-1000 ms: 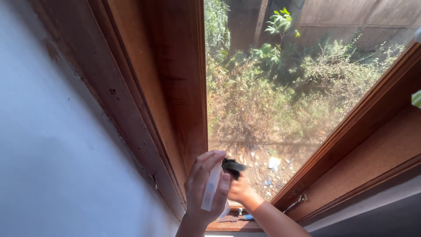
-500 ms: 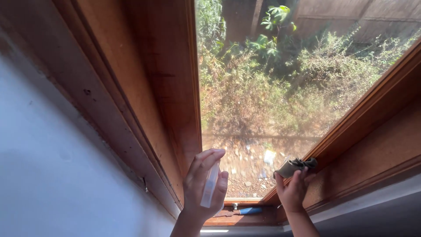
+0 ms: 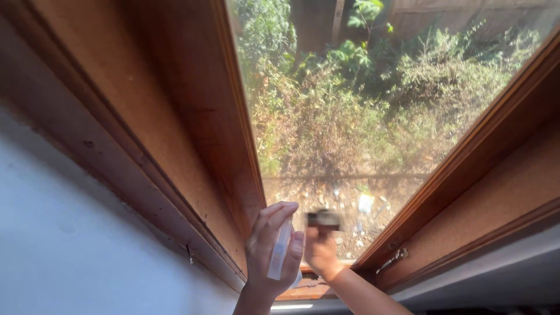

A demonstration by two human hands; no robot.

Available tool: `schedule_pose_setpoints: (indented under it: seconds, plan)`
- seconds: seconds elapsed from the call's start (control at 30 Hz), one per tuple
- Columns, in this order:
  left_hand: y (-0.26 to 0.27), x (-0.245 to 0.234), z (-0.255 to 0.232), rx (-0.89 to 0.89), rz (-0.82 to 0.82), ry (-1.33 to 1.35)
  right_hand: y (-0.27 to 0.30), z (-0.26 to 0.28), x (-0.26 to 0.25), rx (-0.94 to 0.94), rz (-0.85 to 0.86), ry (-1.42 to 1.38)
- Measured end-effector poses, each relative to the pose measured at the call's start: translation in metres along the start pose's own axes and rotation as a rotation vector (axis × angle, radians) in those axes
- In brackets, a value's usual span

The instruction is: The person cleans a window by holding a spray bottle and wiping down the glass pane and wooden frame with a cloth.

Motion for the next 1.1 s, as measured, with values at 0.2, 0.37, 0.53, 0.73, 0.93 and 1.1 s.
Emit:
schedule_pose_setpoints:
  seconds: [0.2, 0.37, 0.53, 0.73, 0.93, 1.1]
  plan:
    - [0.004, -0.002, -0.003, -0.046, -0.009, 0.081, -0.011, 0.059, 0.011, -0.421, 0.023, 0.185]
    - [0.007, -0.017, -0.002, 0.011, -0.07, 0.01, 0.025, 0.023, 0.014, -0.463, -0.033, 0.244]
    - [0.008, -0.019, 0.002, 0.003, -0.068, -0.021, 0.054, -0.082, -0.049, 0.598, -0.157, -0.234]
    - [0.004, -0.009, 0.005, -0.011, -0.029, -0.011, 0.039, -0.061, -0.149, 0.062, -0.55, -0.153]
    - [0.002, 0.0, -0.006, 0.057, -0.007, -0.013, 0.009, -0.028, -0.098, 0.054, -0.241, -0.017]
    - [0.005, 0.006, -0.001, -0.013, 0.007, 0.001, -0.004, 0.021, 0.014, 0.398, 0.357, -0.92]
Point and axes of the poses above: each hand's wrist, its own y-axis away from the middle knuckle, its own x-axis out of the palm, z = x × y, the point moved 7 cm from there along -y, towards the middle knuckle, and after that the axes turned 8 degrees about -x, right-handed, at the moved point
